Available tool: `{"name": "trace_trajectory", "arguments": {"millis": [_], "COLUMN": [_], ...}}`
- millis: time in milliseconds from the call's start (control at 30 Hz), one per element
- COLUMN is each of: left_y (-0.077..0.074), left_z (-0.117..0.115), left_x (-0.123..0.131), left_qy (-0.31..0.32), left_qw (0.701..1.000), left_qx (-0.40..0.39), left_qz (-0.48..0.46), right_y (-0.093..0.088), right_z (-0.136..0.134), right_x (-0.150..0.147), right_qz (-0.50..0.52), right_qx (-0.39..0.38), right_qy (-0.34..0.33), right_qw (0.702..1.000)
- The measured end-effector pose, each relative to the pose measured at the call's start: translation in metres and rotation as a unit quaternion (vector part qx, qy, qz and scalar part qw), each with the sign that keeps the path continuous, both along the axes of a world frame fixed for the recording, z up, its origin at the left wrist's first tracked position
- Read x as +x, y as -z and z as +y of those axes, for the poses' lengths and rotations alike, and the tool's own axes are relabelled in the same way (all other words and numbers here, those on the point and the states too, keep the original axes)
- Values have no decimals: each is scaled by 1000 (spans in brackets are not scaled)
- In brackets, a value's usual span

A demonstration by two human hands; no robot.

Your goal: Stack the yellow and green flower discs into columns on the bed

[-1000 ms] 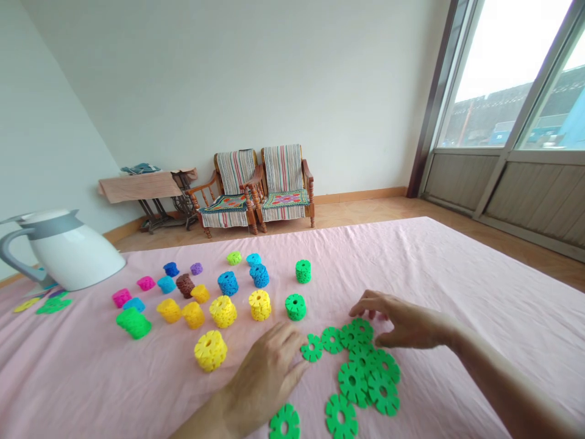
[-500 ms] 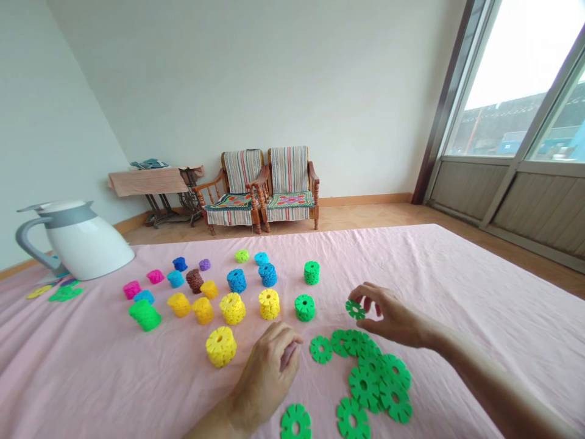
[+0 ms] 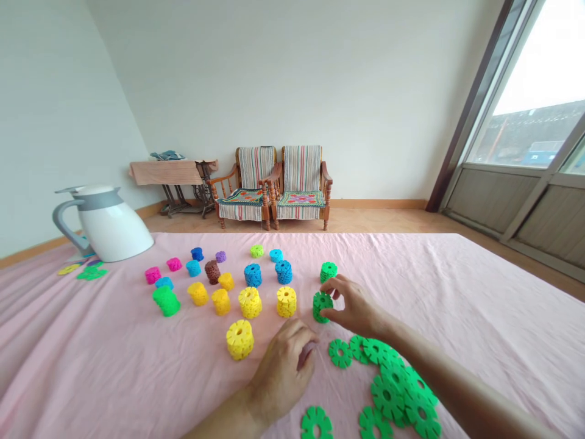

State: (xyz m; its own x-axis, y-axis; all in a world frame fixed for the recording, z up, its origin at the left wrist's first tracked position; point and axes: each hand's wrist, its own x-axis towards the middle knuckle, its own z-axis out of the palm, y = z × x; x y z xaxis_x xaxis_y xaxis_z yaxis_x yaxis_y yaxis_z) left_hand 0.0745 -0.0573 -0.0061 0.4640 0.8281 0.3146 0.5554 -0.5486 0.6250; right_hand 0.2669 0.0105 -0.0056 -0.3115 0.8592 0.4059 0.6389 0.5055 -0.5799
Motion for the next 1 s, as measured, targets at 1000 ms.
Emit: {"name": "trace_trajectory", "arguments": {"millis": [1000], "left_y": [1], "left_z": [33], "left_x": [21], "left_qy": [-44], "left_qw": [991], "left_qx": [24], "left_qz": [122], "right_y": [-9], "right_z": [-13], "right_x": [6], "right_qz": [-204], "right_qx": [-57], "right_qy": [45], "right_qw": [976]}}
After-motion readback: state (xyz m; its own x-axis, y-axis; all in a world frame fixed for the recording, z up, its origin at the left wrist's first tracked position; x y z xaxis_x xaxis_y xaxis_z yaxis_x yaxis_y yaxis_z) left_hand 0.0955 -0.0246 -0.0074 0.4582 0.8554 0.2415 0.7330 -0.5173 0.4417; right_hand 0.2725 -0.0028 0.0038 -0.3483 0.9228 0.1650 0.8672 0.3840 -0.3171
